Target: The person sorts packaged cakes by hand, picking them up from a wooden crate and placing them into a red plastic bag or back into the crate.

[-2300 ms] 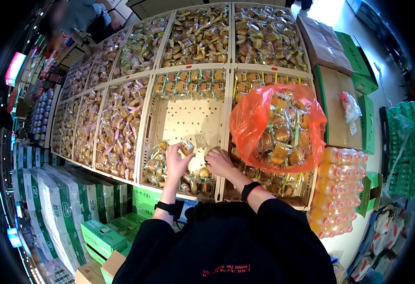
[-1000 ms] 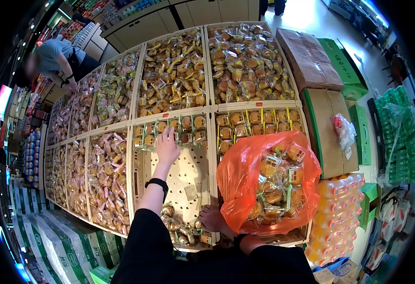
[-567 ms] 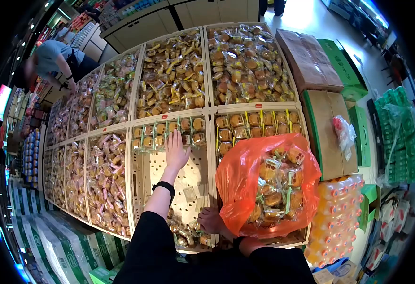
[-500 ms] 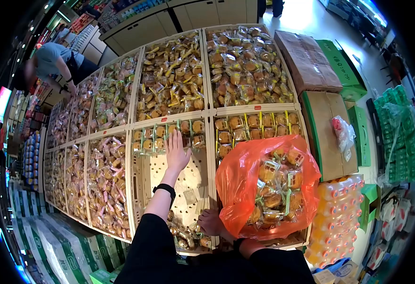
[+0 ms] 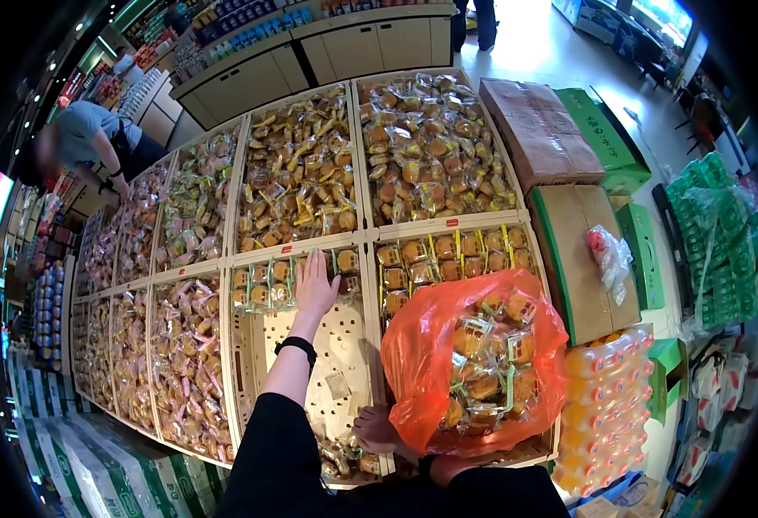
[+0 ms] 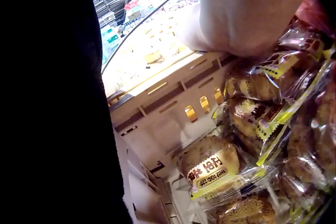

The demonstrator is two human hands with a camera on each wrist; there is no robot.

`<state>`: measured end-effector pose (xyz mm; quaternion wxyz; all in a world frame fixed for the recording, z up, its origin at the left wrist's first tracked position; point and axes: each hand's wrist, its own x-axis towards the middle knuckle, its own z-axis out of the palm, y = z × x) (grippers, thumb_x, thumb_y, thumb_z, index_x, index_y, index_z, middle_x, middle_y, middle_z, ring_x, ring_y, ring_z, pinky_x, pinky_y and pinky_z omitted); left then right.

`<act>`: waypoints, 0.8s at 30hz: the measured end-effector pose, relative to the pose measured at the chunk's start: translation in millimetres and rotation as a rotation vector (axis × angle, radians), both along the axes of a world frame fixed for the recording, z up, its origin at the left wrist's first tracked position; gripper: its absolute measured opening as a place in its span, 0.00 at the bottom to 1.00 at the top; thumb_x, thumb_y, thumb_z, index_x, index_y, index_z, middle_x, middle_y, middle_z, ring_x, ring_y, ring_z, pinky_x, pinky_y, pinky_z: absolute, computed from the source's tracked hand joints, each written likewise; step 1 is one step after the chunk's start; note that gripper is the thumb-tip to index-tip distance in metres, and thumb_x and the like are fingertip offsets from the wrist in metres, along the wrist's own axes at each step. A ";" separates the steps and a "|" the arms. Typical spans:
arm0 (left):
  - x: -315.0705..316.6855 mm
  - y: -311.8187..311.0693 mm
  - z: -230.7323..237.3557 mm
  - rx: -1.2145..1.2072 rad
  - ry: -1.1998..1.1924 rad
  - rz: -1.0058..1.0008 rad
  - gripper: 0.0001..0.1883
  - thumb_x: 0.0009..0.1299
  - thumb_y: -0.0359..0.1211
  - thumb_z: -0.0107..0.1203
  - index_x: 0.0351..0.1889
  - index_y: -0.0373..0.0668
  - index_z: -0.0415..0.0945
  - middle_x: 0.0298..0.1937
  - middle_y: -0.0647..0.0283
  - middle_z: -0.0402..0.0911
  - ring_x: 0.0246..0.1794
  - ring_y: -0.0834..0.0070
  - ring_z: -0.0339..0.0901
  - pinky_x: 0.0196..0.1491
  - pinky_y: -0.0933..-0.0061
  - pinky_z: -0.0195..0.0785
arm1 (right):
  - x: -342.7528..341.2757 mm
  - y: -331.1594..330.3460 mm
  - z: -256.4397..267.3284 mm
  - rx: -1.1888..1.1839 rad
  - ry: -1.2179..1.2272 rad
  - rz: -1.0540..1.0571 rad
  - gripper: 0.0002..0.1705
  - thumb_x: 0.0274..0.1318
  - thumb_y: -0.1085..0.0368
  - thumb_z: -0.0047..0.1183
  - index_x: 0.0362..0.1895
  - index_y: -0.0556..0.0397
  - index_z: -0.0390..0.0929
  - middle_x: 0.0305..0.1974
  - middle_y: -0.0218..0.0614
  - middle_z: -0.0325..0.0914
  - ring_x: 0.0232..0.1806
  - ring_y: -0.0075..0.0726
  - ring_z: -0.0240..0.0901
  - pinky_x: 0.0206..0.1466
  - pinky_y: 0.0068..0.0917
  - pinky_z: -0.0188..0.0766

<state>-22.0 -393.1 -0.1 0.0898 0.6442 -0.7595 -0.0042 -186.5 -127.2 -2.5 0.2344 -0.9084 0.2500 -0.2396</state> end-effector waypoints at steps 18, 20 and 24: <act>6.1 319.3 -38.5 0.287 0.479 -0.086 0.30 0.63 0.38 0.49 0.62 0.36 0.57 0.62 0.41 0.60 0.52 0.43 0.68 0.52 0.54 0.65 | -0.6 6.2 -12.8 0.028 0.065 0.044 0.10 0.43 0.60 0.49 0.17 0.49 0.73 0.21 0.34 0.70 0.33 0.38 0.68 0.51 0.32 0.61; 9.1 346.1 -49.7 0.325 0.436 -0.059 0.29 0.62 0.38 0.51 0.61 0.37 0.59 0.60 0.42 0.63 0.51 0.44 0.69 0.50 0.55 0.66 | -2.8 6.7 -6.6 0.095 0.098 0.071 0.10 0.44 0.60 0.49 0.17 0.50 0.74 0.21 0.34 0.70 0.33 0.39 0.68 0.51 0.32 0.61; 8.8 372.5 -68.4 0.485 0.359 -0.042 0.27 0.61 0.41 0.52 0.56 0.39 0.65 0.52 0.48 0.73 0.48 0.50 0.72 0.47 0.57 0.68 | -0.2 1.8 -6.1 0.176 0.115 0.067 0.13 0.42 0.58 0.50 0.15 0.52 0.73 0.19 0.37 0.72 0.32 0.44 0.69 0.49 0.36 0.64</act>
